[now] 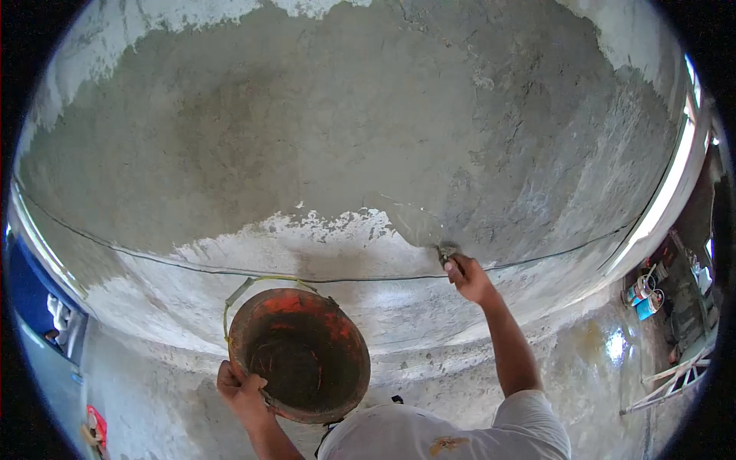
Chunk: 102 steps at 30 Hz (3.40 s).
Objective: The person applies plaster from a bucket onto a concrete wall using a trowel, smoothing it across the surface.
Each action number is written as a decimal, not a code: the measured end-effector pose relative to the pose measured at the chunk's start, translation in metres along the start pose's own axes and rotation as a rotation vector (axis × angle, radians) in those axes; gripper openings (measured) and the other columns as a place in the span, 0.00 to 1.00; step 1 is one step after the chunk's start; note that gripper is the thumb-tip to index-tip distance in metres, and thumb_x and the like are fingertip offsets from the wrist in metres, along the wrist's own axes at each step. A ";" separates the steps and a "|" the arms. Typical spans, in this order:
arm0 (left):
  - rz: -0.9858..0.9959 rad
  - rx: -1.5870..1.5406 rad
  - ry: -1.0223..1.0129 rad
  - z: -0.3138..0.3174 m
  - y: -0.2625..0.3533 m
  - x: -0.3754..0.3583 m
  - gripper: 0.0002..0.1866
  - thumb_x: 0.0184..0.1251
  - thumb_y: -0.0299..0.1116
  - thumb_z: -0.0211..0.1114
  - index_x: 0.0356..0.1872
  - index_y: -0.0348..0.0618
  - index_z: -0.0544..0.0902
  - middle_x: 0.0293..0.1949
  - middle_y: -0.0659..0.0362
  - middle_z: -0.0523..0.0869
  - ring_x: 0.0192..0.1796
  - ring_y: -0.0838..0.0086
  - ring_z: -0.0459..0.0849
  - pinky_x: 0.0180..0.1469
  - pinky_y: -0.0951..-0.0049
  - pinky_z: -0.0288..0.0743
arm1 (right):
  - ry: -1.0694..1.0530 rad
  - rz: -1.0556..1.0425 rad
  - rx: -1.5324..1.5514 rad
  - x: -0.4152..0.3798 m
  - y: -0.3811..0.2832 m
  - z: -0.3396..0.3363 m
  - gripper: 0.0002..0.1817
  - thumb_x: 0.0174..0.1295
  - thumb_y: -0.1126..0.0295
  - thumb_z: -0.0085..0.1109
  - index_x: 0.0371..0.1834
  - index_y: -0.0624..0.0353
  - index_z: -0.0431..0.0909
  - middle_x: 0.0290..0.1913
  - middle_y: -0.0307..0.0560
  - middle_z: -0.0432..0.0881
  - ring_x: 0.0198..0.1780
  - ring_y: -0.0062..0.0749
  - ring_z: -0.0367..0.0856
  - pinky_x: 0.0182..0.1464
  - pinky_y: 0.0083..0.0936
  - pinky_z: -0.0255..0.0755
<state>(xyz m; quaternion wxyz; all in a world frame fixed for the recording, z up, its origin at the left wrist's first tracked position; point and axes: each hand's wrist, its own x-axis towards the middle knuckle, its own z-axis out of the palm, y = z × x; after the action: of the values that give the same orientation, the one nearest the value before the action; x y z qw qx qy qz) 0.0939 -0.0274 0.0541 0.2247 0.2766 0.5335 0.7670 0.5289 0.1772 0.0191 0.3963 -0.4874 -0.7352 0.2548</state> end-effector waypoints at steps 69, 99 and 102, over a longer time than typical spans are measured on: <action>-0.063 0.160 -0.121 -0.056 -0.006 0.021 0.17 0.29 0.21 0.57 0.22 0.49 0.59 0.24 0.67 0.61 0.27 0.76 0.59 0.32 0.76 0.61 | -0.102 0.127 0.391 -0.028 0.027 0.151 0.21 0.77 0.56 0.49 0.27 0.58 0.69 0.20 0.34 0.68 0.23 0.17 0.63 0.25 0.24 0.61; -0.112 0.109 -0.223 -0.056 -0.025 0.039 0.18 0.30 0.16 0.57 0.19 0.47 0.59 0.22 0.67 0.65 0.24 0.77 0.62 0.28 0.72 0.61 | 0.101 -0.143 -0.274 -0.159 -0.101 0.168 0.14 0.63 0.60 0.65 0.47 0.53 0.77 0.37 0.47 0.85 0.36 0.50 0.86 0.35 0.43 0.80; -0.089 0.247 -0.232 -0.073 -0.049 0.054 0.18 0.31 0.15 0.56 0.19 0.48 0.58 0.22 0.66 0.64 0.24 0.76 0.62 0.28 0.72 0.62 | -0.085 -0.130 -0.394 -0.168 -0.118 0.183 0.12 0.62 0.60 0.64 0.45 0.52 0.79 0.39 0.44 0.85 0.38 0.45 0.87 0.35 0.41 0.80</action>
<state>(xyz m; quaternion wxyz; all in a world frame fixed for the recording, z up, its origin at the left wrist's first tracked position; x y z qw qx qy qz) 0.0075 -0.0270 -0.0022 0.2830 0.3648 0.6060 0.6478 0.3516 -0.0217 -0.0495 0.2777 -0.4958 -0.8167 0.1003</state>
